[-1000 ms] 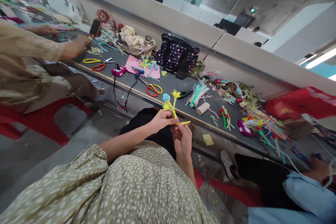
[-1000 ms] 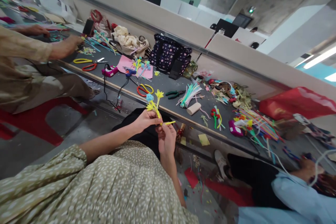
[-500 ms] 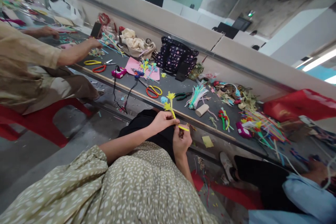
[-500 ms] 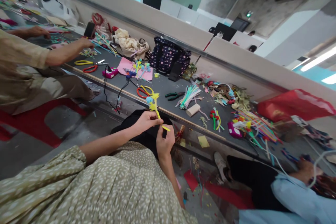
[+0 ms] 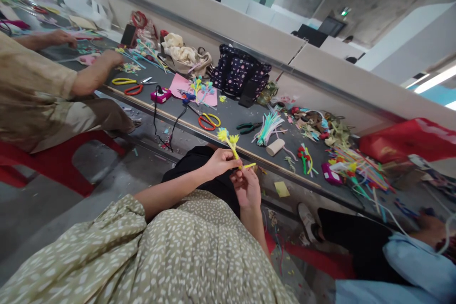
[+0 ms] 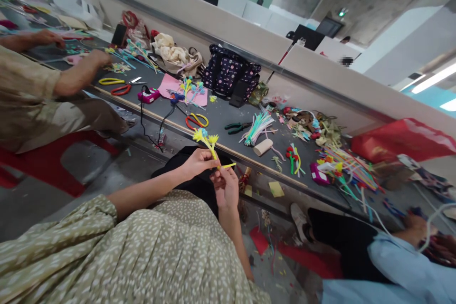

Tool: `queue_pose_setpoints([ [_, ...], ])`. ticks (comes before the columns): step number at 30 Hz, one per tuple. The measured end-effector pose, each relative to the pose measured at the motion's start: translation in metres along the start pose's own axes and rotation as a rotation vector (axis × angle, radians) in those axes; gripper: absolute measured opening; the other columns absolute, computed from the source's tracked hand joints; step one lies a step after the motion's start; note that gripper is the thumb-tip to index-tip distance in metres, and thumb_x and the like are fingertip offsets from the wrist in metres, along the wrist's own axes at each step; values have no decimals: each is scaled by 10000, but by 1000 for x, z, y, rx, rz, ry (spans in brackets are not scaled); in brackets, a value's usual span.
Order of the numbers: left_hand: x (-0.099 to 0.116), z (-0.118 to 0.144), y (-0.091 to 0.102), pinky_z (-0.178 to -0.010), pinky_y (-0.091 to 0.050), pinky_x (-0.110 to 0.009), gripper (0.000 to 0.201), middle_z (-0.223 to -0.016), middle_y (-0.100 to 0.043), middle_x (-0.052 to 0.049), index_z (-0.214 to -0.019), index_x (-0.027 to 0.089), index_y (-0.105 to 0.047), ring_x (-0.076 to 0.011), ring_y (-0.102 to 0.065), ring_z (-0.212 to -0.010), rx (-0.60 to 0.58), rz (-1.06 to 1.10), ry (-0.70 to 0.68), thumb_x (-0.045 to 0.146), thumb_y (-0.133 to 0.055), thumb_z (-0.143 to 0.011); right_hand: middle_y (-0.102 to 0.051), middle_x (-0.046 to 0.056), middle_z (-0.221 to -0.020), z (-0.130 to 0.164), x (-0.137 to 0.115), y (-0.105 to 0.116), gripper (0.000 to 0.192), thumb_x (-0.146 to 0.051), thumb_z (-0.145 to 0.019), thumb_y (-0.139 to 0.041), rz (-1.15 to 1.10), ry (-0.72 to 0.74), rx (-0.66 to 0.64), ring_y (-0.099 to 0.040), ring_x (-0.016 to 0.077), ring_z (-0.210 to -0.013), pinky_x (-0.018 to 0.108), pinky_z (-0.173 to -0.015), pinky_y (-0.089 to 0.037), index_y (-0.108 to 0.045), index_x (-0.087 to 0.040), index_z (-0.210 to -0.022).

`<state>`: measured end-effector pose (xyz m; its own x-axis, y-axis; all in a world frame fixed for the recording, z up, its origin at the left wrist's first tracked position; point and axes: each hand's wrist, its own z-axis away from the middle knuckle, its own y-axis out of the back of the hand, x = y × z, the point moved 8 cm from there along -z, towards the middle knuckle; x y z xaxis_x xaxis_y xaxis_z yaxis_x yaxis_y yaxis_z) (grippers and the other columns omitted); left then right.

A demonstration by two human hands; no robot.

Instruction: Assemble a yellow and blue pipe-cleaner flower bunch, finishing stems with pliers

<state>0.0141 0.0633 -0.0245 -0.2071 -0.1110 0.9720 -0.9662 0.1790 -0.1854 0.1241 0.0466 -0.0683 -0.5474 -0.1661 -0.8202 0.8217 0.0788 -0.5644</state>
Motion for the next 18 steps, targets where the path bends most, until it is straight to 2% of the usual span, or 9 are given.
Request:
queue_pose_setpoints([
  [2,-1,0,-2,-558,-436,-205,287,-636,-647,-52,-707,88,-671,-106,-563,-580,-33,16,2,370,-716,-728,-515,-78,-562,0,4,-4,169,-284,-724,-729,-34,-69,-43,-448,70,-473,225,-552,-456,-586,-194,-728],
  [4,-3,-1,-3,-546,-436,-206,304,-628,-641,-50,-718,85,-669,-105,-557,-564,-43,17,7,386,-714,-730,-528,-73,-572,0,0,-3,180,-302,-722,-734,3,-10,-28,-473,79,-492,228,-559,-455,-590,-196,-742],
  [6,-4,-3,-2,-522,-421,-202,323,-609,-622,-34,-732,87,-666,-97,-537,-541,-30,-5,3,408,-704,-738,-570,-56,-604,2,-11,1,184,-313,-735,-734,116,156,40,-514,92,-527,230,-571,-449,-596,-193,-758],
  [9,-4,-6,0,-484,-372,-190,342,-588,-581,-4,-719,95,-656,-83,-493,-522,9,-118,-32,434,-687,-749,-621,-22,-664,11,-31,5,167,-330,-793,-694,410,441,160,-557,114,-578,235,-580,-439,-622,-179,-804],
  [13,-5,-8,3,-466,-336,-192,361,-544,-524,25,-663,109,-620,-75,-448,-498,43,-166,-36,454,-699,-730,-647,16,-713,25,-47,1,171,-337,-844,-633,789,689,259,-602,158,-660,283,-666,-471,-648,-170,-809],
  [15,-6,-8,3,-468,-337,-194,357,-534,-515,28,-647,113,-605,-74,-442,-493,39,-132,-25,447,-703,-726,-650,22,-715,28,-48,0,172,-333,-846,-629,851,729,275,-607,165,-681,295,-700,-475,-649,-172,-790],
  [18,-6,-7,3,-477,-343,-197,326,-553,-534,21,-661,108,-615,-76,-455,-504,47,-109,-26,414,-708,-726,-644,11,-701,22,-43,4,171,-338,-826,-650,720,631,246,-589,150,-643,275,-648,-465,-645,-172,-782],
])
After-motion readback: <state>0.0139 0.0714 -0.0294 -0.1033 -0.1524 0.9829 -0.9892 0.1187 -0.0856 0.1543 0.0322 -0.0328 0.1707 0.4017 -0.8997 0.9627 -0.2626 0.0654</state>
